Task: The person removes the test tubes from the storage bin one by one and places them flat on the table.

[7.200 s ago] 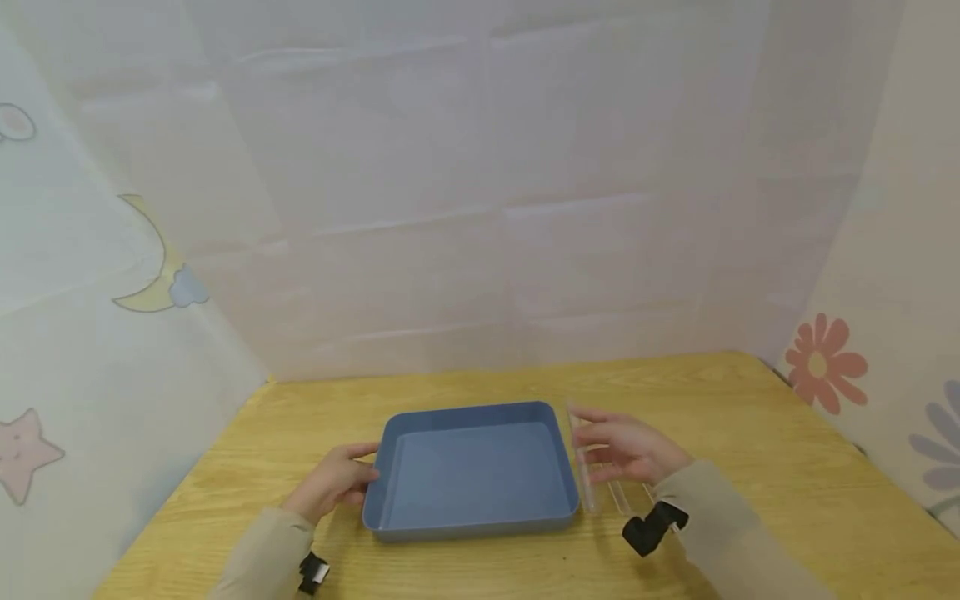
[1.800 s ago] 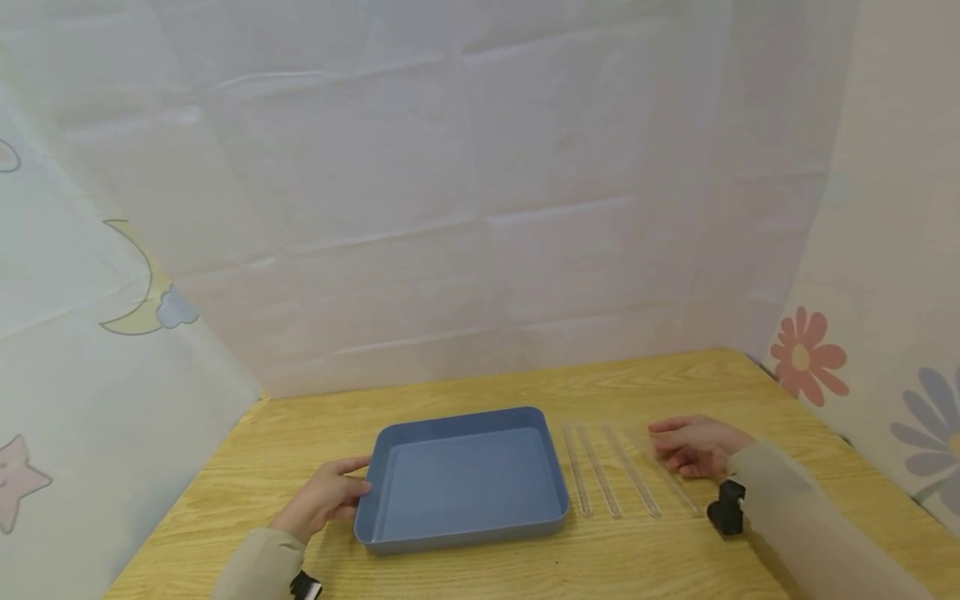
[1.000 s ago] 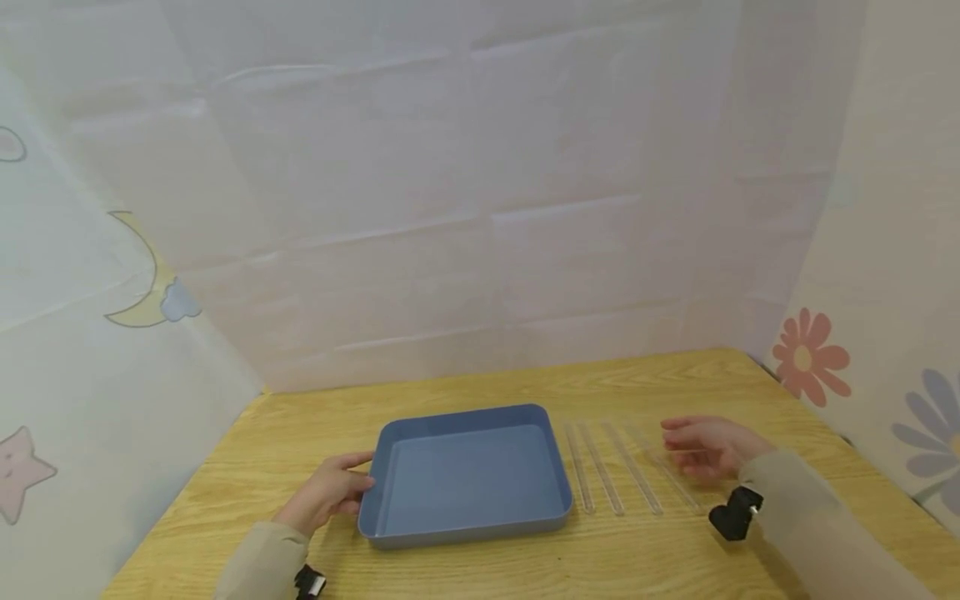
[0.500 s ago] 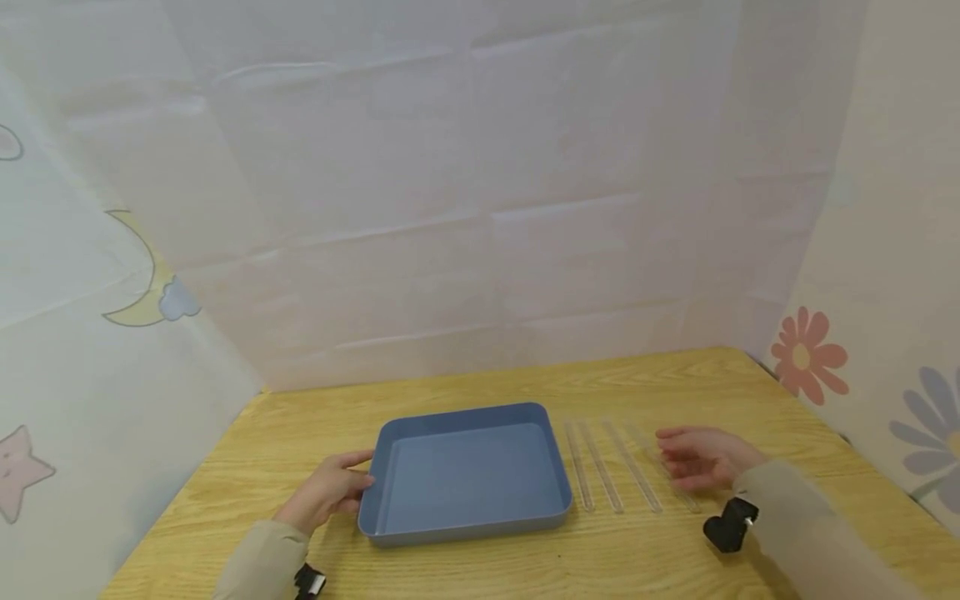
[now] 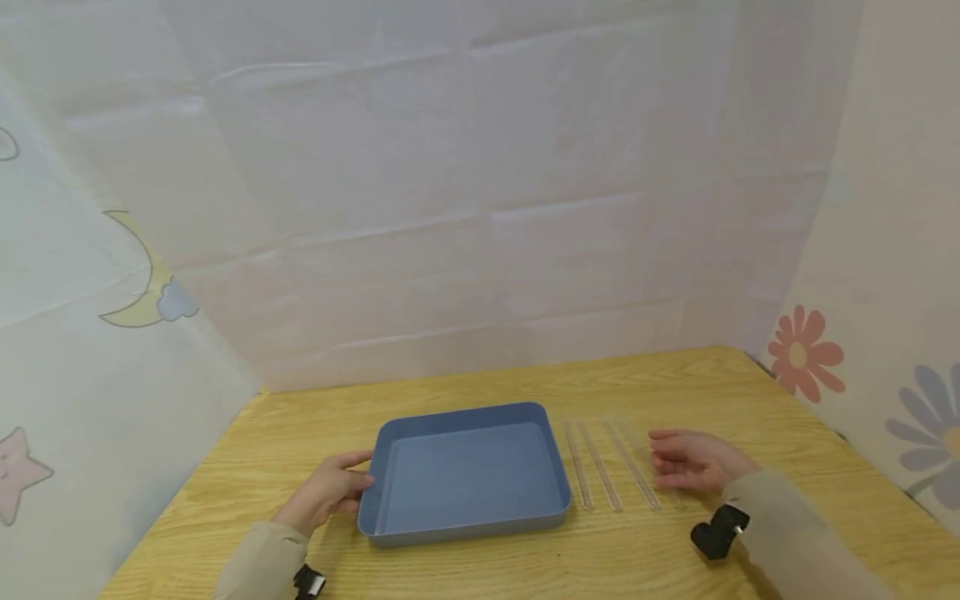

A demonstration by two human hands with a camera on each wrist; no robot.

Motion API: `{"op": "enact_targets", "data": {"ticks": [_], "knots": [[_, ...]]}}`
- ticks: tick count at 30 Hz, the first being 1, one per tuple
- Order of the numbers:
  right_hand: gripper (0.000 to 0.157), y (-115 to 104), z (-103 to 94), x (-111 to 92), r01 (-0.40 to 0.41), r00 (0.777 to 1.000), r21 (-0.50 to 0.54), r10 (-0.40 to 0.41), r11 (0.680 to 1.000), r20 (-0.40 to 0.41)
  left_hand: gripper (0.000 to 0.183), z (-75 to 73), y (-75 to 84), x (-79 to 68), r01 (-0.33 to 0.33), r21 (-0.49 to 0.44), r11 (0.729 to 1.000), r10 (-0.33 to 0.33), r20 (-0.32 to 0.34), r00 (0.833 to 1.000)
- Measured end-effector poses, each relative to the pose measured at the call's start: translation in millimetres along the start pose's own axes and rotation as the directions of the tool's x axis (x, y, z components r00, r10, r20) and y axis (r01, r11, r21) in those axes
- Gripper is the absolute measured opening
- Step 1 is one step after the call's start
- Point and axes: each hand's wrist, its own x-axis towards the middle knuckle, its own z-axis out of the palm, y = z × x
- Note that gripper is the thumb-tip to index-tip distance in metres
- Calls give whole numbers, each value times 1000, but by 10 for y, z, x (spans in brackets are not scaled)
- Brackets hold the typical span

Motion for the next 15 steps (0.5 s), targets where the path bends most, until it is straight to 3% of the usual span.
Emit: {"op": "enact_targets", "data": {"ticks": [15], "knots": [[28,-62,-31,-25,9,999,36,-10,999,39,50,2,-23,7,-5,-3,1000,5,-1,1000]]}}
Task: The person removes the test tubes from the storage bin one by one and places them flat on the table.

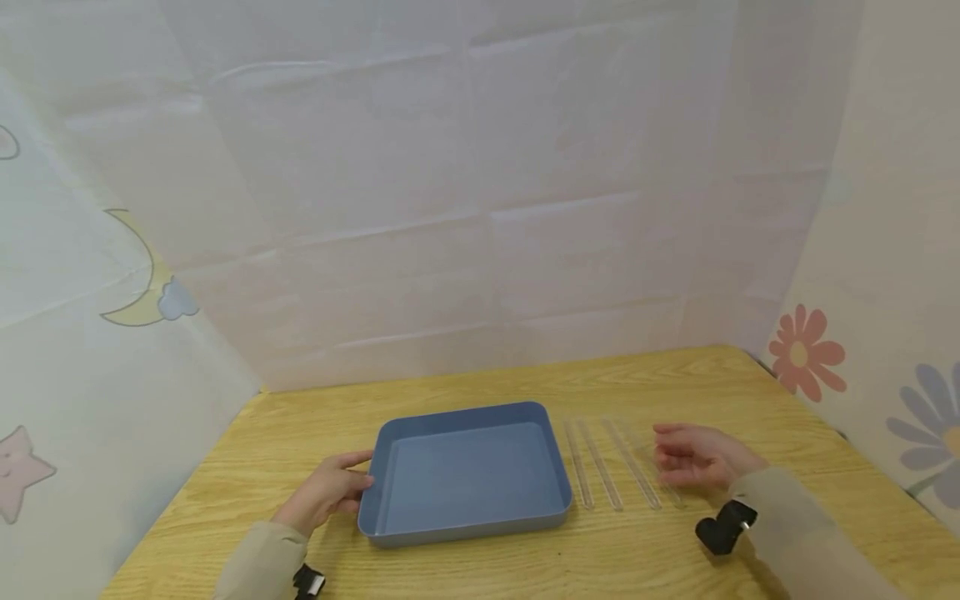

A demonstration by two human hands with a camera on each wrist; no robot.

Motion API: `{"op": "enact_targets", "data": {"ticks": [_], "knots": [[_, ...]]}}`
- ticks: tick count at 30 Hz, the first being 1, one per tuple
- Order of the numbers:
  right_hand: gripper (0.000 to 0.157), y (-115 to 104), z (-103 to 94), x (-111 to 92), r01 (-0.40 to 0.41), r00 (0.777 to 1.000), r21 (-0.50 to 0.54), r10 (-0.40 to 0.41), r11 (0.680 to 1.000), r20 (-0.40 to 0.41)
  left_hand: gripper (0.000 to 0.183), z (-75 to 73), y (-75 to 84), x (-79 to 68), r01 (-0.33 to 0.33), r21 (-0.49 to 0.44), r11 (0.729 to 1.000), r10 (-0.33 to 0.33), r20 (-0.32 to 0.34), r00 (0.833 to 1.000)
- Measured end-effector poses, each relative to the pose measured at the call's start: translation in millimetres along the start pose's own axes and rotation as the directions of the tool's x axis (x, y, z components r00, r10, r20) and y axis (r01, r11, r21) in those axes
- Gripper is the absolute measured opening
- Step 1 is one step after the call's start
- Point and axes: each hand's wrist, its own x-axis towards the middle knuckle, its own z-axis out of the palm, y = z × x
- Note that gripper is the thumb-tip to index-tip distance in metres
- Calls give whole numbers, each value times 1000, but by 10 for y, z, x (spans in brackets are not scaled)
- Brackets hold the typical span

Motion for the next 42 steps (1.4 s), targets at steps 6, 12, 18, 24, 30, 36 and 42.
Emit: {"op": "enact_targets", "data": {"ticks": [6,12,18,24,30,36,42], "knots": [[26,-53,106,34,15,1000,-39,-15,999,-7,51,-4,-16,5,1,17,1000,-1,-14,1000],[25,-80,281,128,29,998,-84,-33,996,-44,51,3,-16,9,0,16,1000,0,-21,1000],[25,-81,480,280,40,999,-89,-43,995,-31,50,16,-6,10,0,5,1000,0,-25,1000],[24,-41,673,433,56,997,-99,-60,994,-40,51,19,-12,13,7,6,1000,-7,-29,1000],[27,1,887,559,52,998,-99,-54,994,-24,51,17,-6,6,6,2,1000,-6,-28,1000],[68,20,1044,667,36,999,-122,-40,992,-30,51,26,-1,4,-2,-25,1000,2,-11,1000],[67,53,1170,759,30,999,-106,-34,994,-29,51,21,-8,2,6,15,1000,-6,-32,999]]}}
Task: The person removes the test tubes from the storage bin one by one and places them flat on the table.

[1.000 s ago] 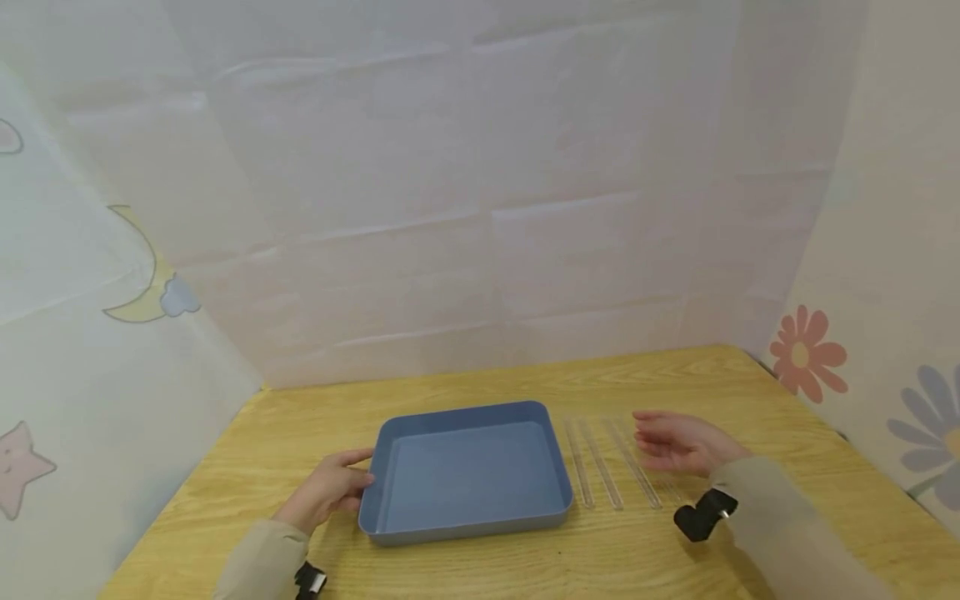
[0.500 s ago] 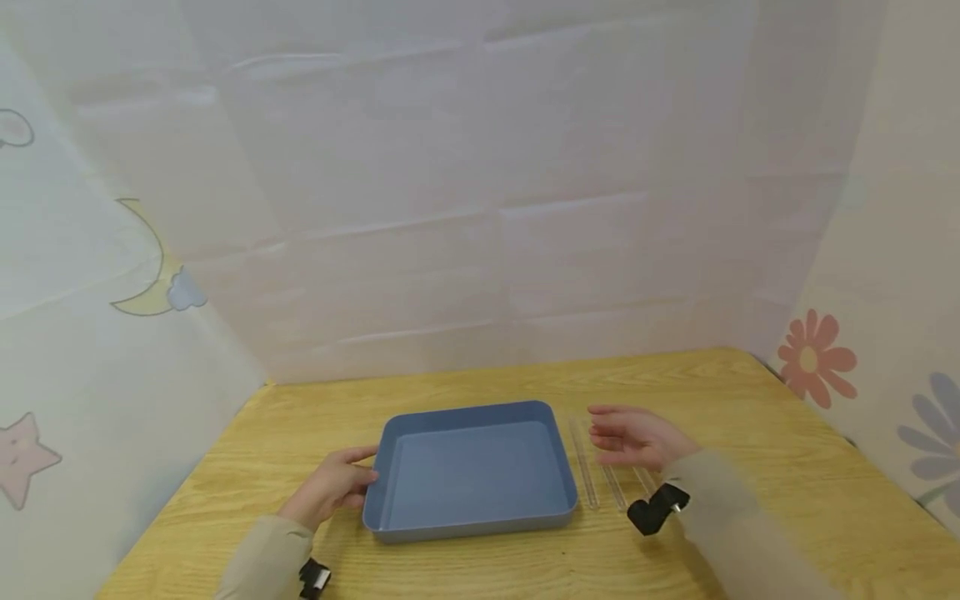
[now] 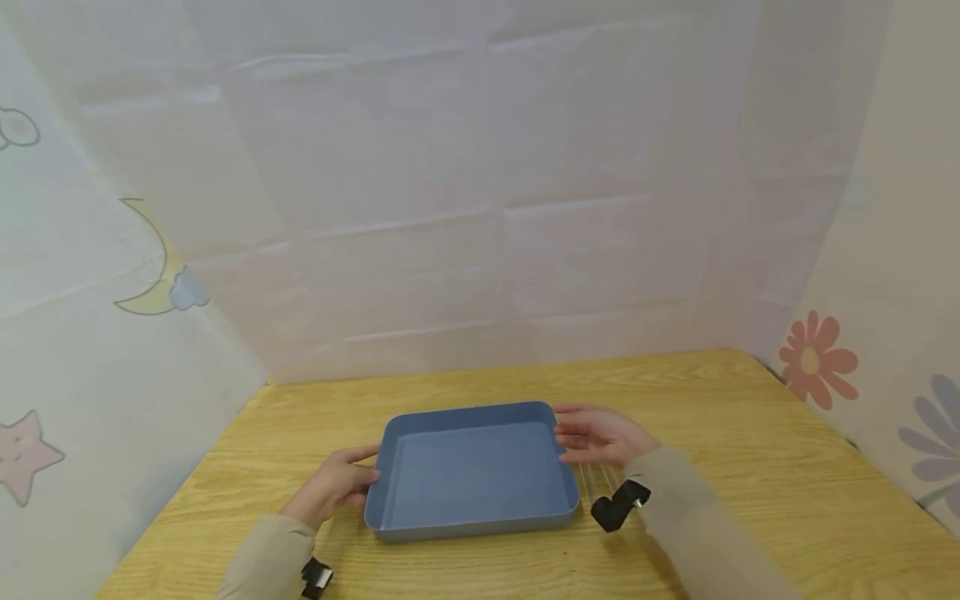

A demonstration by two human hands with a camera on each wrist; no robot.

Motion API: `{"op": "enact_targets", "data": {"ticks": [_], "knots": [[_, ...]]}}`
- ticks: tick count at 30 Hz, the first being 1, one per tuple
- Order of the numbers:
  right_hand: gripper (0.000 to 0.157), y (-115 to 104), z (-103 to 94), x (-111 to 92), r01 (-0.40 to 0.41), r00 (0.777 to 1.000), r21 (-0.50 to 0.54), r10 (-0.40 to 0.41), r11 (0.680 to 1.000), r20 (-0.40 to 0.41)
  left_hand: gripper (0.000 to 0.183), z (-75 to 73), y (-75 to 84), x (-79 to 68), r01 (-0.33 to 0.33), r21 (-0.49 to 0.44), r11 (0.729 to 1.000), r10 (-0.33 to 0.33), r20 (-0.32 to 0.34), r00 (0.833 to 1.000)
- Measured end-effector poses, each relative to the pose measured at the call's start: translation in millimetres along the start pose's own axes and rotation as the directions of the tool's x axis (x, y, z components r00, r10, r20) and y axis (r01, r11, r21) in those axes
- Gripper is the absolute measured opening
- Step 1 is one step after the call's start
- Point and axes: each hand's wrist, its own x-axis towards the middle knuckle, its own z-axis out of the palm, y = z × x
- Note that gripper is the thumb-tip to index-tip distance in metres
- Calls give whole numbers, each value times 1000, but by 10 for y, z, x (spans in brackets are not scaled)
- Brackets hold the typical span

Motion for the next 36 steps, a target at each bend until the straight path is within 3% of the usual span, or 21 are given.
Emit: {"op": "enact_targets", "data": {"ticks": [10,25,36], "knots": [[55,64,203,162,1,1000,-46,-2,999,-24,50,-1,11,-17,1,8,1000,-1,-4,1000],[60,183,542,453,-41,996,-90,33,995,-84,50,15,-1,-15,-5,-13,1000,5,-4,1000],[57,247,740,626,-61,996,-114,53,992,-70,50,21,-6,-19,-13,-30,999,13,4,1000]]}}
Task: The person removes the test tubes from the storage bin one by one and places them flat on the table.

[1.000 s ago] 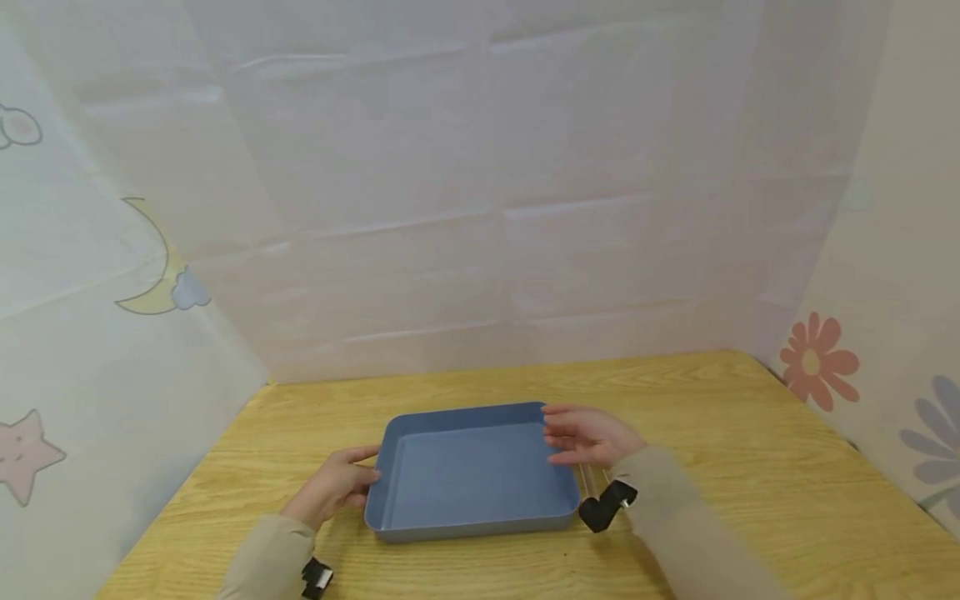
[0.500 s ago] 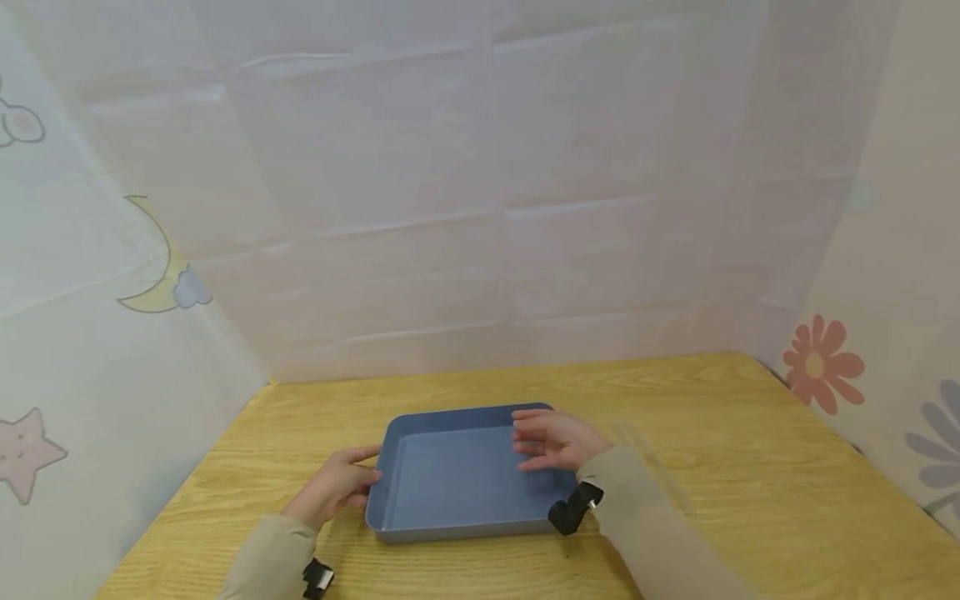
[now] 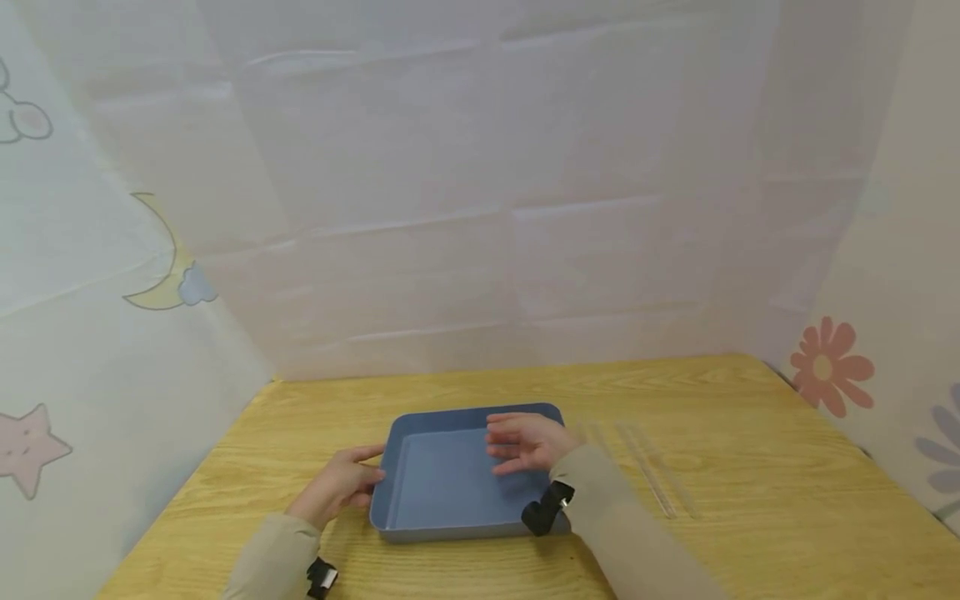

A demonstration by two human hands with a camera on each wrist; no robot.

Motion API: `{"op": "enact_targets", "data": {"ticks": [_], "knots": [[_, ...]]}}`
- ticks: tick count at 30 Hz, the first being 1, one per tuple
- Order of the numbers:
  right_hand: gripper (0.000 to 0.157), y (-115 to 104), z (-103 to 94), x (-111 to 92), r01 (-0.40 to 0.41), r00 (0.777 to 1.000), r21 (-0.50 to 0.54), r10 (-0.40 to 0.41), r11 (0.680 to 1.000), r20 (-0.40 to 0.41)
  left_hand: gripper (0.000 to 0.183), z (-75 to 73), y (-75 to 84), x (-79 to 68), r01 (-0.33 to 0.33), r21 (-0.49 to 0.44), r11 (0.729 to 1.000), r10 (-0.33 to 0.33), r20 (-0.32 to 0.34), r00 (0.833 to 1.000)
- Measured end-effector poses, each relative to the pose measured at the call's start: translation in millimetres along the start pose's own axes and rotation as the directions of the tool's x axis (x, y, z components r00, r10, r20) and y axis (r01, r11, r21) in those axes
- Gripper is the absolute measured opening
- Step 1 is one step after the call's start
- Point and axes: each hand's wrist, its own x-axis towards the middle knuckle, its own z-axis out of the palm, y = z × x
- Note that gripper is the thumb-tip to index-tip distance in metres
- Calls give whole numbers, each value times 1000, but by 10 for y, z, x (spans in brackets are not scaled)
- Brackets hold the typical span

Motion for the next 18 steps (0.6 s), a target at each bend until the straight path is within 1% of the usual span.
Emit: {"op": "enact_targets", "data": {"ticks": [12,18], "knots": [[52,13,264,172,-44,998,-4,43,999,-39,50,9,11,14,0,-26,1000,0,20,1000],[53,14,411,273,-72,996,-6,72,997,-50,51,3,11,9,5,-18,1000,-5,12,1000]]}}
